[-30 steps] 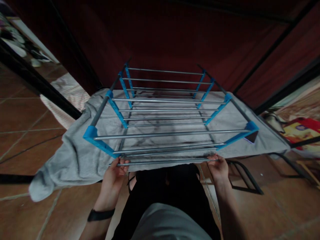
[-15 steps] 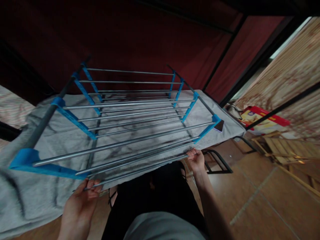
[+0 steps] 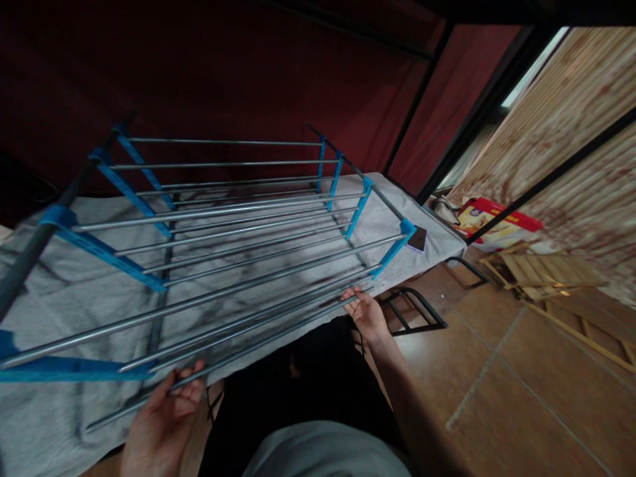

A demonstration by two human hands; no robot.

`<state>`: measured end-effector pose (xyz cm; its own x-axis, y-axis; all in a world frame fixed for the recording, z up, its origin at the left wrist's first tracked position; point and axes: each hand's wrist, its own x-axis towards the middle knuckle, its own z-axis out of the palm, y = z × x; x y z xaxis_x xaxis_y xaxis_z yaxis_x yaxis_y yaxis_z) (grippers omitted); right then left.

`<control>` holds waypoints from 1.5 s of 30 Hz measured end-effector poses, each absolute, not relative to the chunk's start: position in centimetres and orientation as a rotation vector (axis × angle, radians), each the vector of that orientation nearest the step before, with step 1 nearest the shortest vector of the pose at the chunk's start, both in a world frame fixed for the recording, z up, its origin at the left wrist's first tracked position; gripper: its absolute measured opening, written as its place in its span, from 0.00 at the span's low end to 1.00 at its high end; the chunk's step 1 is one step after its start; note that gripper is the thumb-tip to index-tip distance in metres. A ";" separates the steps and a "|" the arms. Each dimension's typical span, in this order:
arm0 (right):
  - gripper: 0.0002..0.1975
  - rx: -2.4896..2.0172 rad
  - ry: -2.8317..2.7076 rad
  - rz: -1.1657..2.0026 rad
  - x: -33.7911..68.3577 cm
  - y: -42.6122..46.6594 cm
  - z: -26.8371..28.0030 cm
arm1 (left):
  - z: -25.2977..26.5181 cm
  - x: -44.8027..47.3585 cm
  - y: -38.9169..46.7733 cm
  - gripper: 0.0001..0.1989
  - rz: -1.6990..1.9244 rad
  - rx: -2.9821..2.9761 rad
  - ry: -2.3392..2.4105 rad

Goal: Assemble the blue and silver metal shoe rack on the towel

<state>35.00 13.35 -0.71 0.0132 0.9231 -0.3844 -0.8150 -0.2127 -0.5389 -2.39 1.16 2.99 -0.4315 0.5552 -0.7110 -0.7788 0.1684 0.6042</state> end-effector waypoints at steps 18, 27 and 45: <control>0.14 -0.857 -0.360 1.784 29.5 9.0 -1.3 | 0.6 3.6 0.9 0.10 1.431 -0.061 1.181; 0.18 -0.928 -0.346 1.809 28.5 7.8 -1.2 | 1.2 5.6 0.7 0.12 1.405 0.030 1.178; 0.23 -1.067 -0.550 2.090 28.5 5.2 0.2 | 6.2 6.9 1.0 0.16 1.458 0.716 1.434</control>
